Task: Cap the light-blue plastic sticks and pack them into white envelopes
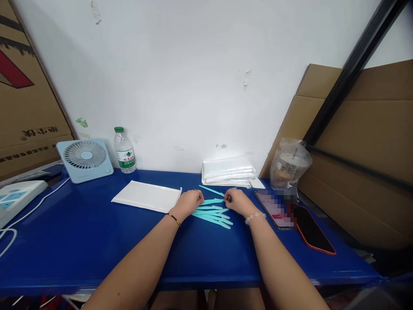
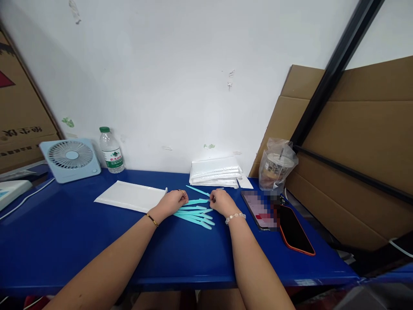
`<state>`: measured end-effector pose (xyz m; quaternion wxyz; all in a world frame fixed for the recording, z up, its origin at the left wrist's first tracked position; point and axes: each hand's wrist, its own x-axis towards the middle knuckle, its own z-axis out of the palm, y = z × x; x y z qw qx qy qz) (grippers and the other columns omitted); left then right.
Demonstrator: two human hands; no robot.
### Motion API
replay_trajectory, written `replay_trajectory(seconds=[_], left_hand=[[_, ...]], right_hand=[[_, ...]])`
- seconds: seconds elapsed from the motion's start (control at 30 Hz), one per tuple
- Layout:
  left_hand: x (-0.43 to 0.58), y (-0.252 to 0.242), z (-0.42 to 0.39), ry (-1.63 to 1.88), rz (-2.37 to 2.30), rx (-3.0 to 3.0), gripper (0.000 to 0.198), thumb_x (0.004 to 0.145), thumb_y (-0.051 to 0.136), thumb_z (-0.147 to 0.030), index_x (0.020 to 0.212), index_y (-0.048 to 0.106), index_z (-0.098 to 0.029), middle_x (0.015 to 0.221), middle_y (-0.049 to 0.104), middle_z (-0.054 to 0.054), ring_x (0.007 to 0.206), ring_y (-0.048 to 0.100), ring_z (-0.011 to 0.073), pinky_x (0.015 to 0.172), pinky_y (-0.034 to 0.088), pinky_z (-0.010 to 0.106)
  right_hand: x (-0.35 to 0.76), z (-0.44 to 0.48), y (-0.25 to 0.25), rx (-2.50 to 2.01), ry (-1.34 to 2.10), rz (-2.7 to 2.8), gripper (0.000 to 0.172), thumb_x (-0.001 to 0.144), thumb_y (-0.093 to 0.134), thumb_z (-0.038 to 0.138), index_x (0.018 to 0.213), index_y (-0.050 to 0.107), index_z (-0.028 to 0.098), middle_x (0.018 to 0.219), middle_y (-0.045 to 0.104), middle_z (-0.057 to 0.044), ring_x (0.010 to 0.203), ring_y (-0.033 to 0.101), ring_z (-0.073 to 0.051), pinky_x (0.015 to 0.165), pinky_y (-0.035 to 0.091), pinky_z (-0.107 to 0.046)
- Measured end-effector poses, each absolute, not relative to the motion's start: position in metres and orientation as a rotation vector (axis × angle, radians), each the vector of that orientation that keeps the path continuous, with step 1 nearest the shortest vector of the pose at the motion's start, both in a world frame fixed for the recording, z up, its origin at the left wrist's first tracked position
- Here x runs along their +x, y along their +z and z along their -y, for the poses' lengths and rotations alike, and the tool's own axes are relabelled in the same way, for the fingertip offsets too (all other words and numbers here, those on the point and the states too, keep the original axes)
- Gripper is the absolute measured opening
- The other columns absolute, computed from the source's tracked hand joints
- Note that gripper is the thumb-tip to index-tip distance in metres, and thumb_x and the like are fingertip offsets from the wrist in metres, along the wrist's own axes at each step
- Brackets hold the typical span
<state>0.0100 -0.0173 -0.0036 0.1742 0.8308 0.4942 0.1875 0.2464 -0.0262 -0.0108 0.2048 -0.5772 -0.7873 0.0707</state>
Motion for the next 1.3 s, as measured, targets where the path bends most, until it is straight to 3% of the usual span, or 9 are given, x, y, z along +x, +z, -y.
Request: replay_trajectory(seconds=[0.1,0.3,0.67,0.83,1.03,1.2,1.3], left_hand=[[0.009,-0.006,0.015,0.546,-1.404,2.345,0.011,0.079,0.051,-0.025,0.077,0.061,-0.02,0.079,0.065,0.002,0.075,0.059,0.0162,0.058,0.037,0.023],[0.008,-0.007,0.015,0.559,-1.402,2.39,0.011,0.08,0.051,-0.024,0.076,0.06,-0.02,0.08,0.065,0.002,0.075,0.059,0.0165,0.059,0.037,0.023],[0.014,-0.005,0.017,0.608,-1.39,2.47,0.011,0.08,0.051,-0.02,0.078,0.062,-0.022,0.085,0.065,0.001,0.082,0.058,0.0161,0.067,0.04,0.023],[0.013,0.001,0.019,0.712,-1.479,2.459,0.021,0.076,0.06,-0.034,0.094,0.062,-0.023,0.095,0.063,0.003,0.092,0.056,0.0199,0.076,0.041,0.028],[0.007,0.003,0.022,0.503,-1.335,2.406,0.011,0.073,0.061,-0.033,0.074,0.065,-0.022,0.08,0.065,0.001,0.078,0.058,0.0174,0.068,0.04,0.025],[0.009,0.0,0.02,0.501,-1.392,2.356,0.01,0.075,0.058,-0.027,0.069,0.063,-0.021,0.075,0.066,0.001,0.072,0.059,0.0168,0.062,0.038,0.024],[0.01,-0.001,0.02,0.517,-1.399,2.379,0.011,0.076,0.056,-0.026,0.07,0.063,-0.02,0.077,0.066,0.002,0.073,0.059,0.0171,0.063,0.039,0.024]], right_hand=[[0.251,0.028,-0.01,-1.586,0.267,2.185,0.015,0.062,0.057,0.009,0.073,0.064,0.017,0.074,0.062,-0.003,0.066,0.056,-0.013,0.061,0.04,-0.022],[0.26,0.03,-0.008,-1.526,0.471,2.151,0.014,0.069,0.054,0.013,0.076,0.065,0.017,0.069,0.062,-0.001,0.062,0.056,-0.013,0.057,0.04,-0.021],[0.24,0.031,-0.007,-1.316,0.388,2.239,0.02,0.079,0.051,0.014,0.083,0.07,0.02,0.086,0.065,-0.003,0.076,0.06,-0.015,0.071,0.044,-0.025],[0.251,0.027,-0.006,-1.446,0.204,2.057,0.02,0.079,0.052,0.015,0.089,0.069,0.02,0.089,0.066,-0.005,0.082,0.06,-0.017,0.077,0.045,-0.029],[0.274,0.02,-0.01,-1.678,0.095,1.935,0.022,0.078,0.051,0.009,0.088,0.069,0.016,0.09,0.065,-0.007,0.084,0.059,-0.018,0.082,0.043,-0.029],[0.271,0.012,-0.021,-1.722,0.064,1.934,0.029,0.079,0.052,0.011,0.103,0.066,0.018,0.106,0.061,-0.009,0.099,0.055,-0.02,0.09,0.039,-0.031],[0.269,0.007,-0.024,-1.779,0.081,1.921,0.023,0.078,0.055,0.013,0.097,0.068,0.018,0.103,0.062,-0.009,0.098,0.056,-0.02,0.088,0.04,-0.03]])
